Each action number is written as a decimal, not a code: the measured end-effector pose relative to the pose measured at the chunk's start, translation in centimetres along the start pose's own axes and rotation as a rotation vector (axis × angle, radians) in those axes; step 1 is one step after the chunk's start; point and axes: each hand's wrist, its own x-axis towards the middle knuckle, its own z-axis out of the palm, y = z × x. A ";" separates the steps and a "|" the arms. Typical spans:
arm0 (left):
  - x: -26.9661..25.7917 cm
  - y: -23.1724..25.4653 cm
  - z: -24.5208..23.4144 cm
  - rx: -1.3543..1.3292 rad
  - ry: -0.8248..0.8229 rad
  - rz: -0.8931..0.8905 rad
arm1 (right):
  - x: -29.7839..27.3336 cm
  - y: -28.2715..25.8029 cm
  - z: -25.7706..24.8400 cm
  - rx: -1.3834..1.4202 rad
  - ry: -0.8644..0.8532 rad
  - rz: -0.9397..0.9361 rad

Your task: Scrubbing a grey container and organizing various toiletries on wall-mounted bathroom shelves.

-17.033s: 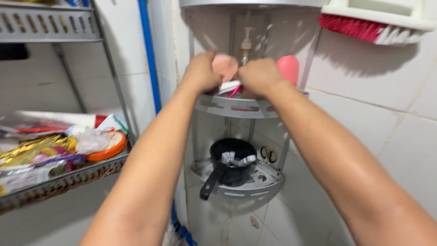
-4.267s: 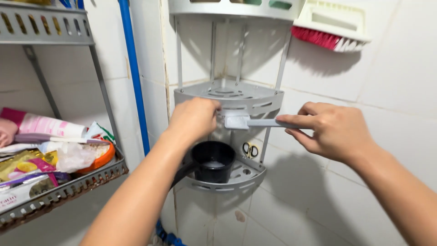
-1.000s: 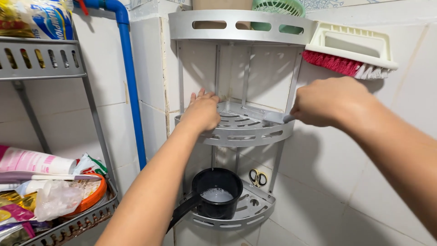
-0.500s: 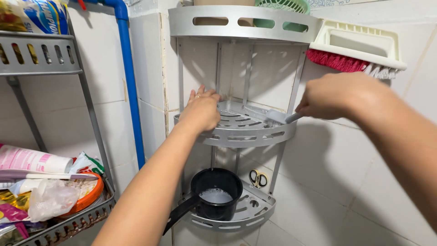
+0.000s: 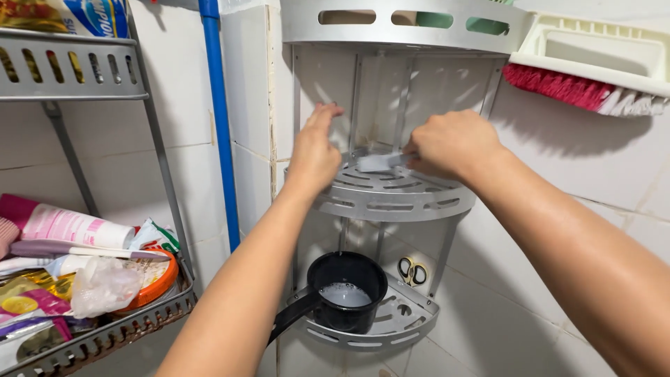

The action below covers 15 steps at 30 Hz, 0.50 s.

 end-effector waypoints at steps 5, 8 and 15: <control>-0.3 -0.4 -1.3 -0.211 0.106 -0.037 | -0.3 0.2 2.0 0.020 0.122 -0.127; -0.3 -0.2 -1.8 -0.301 0.101 -0.107 | 0.6 2.3 4.6 0.052 0.171 -0.079; 0.0 -1.0 -1.8 -0.636 0.075 -0.248 | 0.1 0.1 5.3 0.156 0.289 -0.053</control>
